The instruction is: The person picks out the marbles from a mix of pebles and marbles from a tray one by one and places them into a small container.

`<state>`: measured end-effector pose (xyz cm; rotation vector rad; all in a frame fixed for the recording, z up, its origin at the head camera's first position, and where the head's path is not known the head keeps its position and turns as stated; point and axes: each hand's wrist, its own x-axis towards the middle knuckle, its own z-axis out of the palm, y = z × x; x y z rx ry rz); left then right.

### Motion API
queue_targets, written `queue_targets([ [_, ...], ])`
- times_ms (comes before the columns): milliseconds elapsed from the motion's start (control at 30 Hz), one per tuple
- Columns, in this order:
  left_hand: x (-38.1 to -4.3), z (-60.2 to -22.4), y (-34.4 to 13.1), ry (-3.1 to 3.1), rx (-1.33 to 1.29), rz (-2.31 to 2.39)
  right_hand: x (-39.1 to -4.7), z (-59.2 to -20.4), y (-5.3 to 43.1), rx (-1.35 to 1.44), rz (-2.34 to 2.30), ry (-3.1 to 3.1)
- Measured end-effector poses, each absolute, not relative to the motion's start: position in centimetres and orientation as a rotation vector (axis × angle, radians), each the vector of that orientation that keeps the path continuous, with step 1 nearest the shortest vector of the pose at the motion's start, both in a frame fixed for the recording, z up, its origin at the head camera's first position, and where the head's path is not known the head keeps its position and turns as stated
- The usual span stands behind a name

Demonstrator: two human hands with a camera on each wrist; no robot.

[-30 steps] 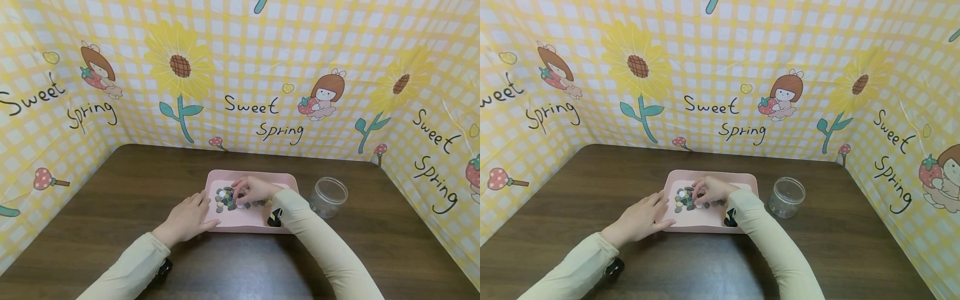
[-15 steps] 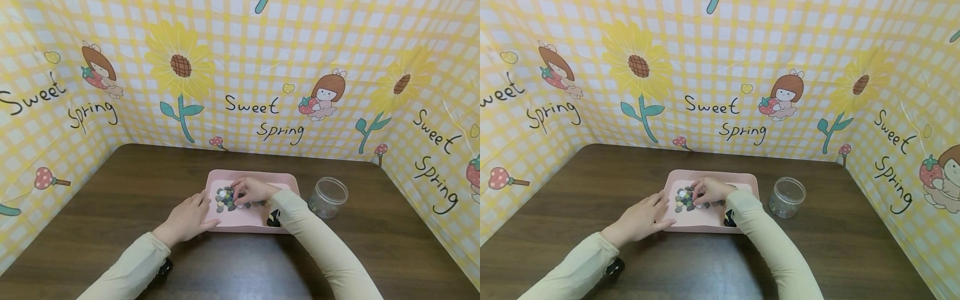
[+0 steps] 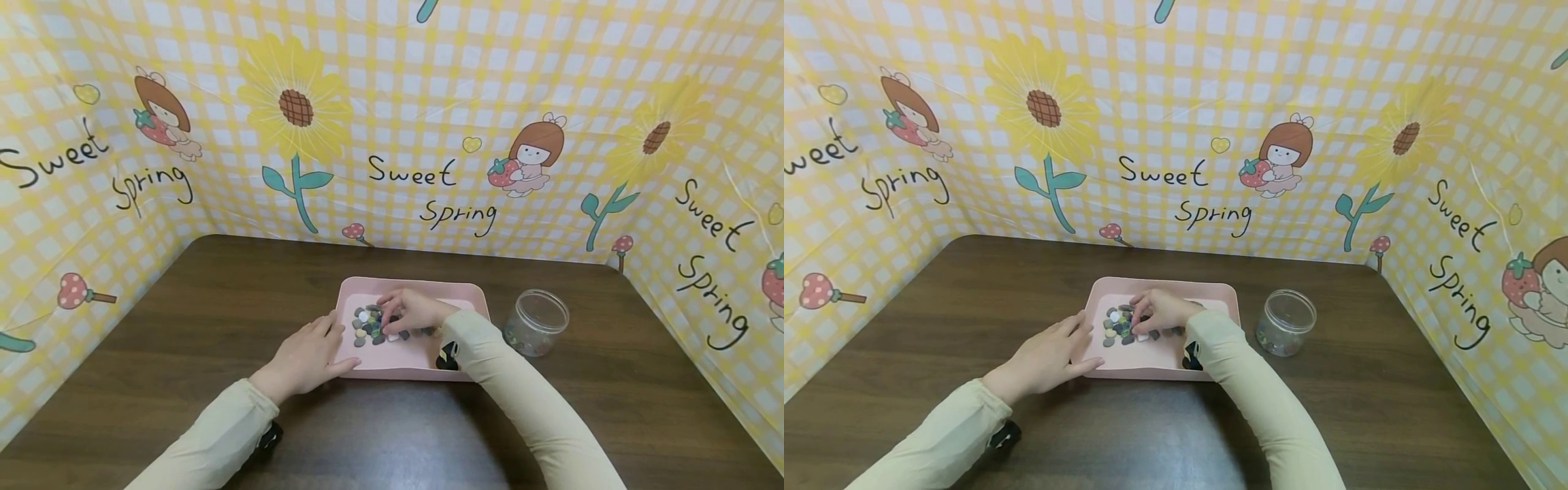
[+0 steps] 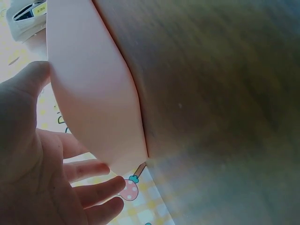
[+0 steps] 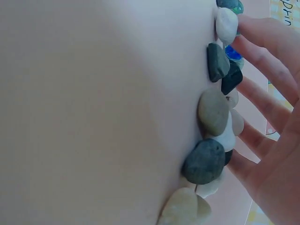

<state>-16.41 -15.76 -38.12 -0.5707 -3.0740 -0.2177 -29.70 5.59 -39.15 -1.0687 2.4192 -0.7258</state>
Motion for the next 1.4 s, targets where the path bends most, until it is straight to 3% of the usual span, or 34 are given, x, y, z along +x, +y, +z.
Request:
queue_targets([
  [1400, -16.4, -38.3, -15.8, -3.053, -0.572, -0.235, -29.1, -35.0, 9.8, -1.216, -0.921, 2.497],
])
